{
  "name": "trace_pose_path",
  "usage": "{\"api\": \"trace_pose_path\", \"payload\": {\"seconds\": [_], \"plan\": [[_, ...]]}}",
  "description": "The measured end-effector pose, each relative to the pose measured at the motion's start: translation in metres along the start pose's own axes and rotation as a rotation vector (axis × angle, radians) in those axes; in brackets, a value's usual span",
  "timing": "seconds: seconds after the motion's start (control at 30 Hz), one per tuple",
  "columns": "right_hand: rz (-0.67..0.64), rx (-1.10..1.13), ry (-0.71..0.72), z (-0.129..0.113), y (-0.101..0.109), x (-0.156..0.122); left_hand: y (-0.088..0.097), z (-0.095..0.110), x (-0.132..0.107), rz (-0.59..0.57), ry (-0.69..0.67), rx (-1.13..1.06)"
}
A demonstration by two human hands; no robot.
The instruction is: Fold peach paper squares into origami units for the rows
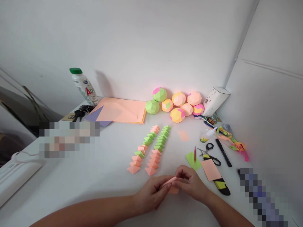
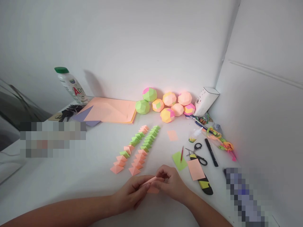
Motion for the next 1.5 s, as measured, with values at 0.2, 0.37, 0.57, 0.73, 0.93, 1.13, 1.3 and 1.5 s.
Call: {"api": "trace_pose_path", "payload": {"seconds": [0.2,0.37,0.57,0.73,0.93,1.13,1.3,1.5], "plan": [[-0.03,0.152,-0.011,0.002,-0.002,0.003,0.0,0.002,-0.001,-0.016,0.006,0.008],[-0.03,0.255,0.02,0.004,-0.003,0.006,0.0,0.005,-0.002,-0.021,0.013,0.031],[-0.034,0.336,-0.021,0.009,-0.004,0.005,0.0,0.004,0.0,-0.018,0.02,0.035],[-0.014,0.382,-0.028,0.01,-0.005,0.005,-0.001,0.002,-0.001,-0.017,0.019,0.037],[-0.005,0.405,-0.041,0.012,-0.005,0.004,-0.001,0.002,-0.001,-0.013,0.019,0.021],[0.024,0.424,-0.065,0.017,-0.004,0.004,-0.001,0.001,-0.001,-0.009,-0.006,-0.006],[0.038,0.361,-0.028,0.009,-0.004,0.005,-0.002,-0.005,0.0,-0.025,0.037,-0.031],[0.037,0.242,0.069,-0.001,-0.001,0.003,-0.001,-0.008,0.002,-0.05,0.074,-0.086]]}}
Point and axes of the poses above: each hand's wrist, its own x-axis towards the middle knuckle, its own y-axis out of the back of the hand, z = x × y, the point moved 5 cm from there along x, towards the middle knuckle, and after that the axes turned 11 degrees about x, right-handed, at the moved point
